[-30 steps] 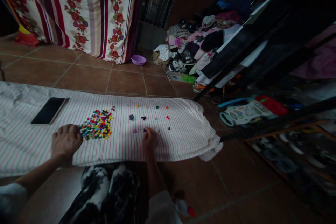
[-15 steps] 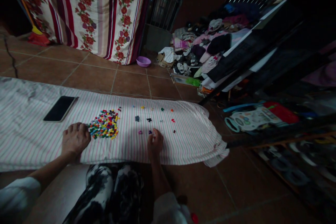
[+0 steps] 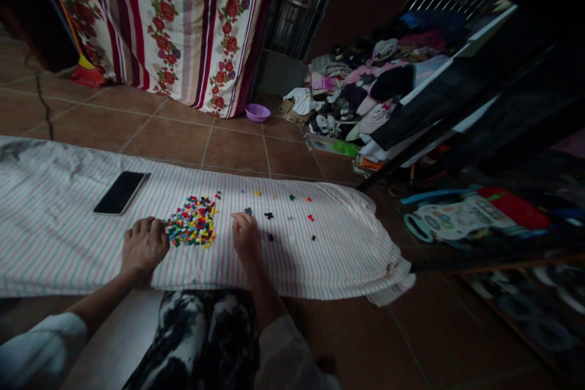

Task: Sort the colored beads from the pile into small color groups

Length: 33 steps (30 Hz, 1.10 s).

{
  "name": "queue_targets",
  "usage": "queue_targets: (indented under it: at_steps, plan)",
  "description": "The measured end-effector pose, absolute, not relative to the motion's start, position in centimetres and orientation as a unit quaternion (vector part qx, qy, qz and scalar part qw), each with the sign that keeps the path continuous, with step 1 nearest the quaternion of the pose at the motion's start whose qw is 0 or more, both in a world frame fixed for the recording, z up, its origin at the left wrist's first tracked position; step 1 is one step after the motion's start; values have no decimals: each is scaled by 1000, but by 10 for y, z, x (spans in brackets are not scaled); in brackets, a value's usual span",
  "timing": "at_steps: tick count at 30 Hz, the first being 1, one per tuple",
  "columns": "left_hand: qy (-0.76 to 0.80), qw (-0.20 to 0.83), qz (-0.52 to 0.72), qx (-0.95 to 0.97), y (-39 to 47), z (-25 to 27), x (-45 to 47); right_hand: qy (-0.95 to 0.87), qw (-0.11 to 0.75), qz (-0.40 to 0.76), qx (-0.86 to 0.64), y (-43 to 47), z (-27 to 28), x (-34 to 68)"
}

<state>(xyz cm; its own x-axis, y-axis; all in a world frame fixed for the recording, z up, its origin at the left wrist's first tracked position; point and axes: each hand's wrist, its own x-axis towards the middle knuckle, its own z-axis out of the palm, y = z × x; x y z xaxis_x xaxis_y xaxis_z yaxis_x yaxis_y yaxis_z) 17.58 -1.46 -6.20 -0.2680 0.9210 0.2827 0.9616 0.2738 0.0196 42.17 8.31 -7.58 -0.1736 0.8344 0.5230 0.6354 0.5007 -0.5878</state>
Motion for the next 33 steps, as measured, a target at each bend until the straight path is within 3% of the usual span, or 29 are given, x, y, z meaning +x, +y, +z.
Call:
queue_targets:
  at_steps: [7,21,27,33]
  plan:
    - [-787,110,-106,-597,-13,-64,175,-793,306,197,-488,112,-83,374]
    - [-787,109,-105,-598,-14,-62,176,-823,144,165,-524,128,-74,359]
    - [-787,110,-97,-599,-14,-62,176,-816,128,183,-533,134,-73,358]
    - [-790,108,-89,-596,-14,-60,177,-792,171,216,-544,136,-78,359]
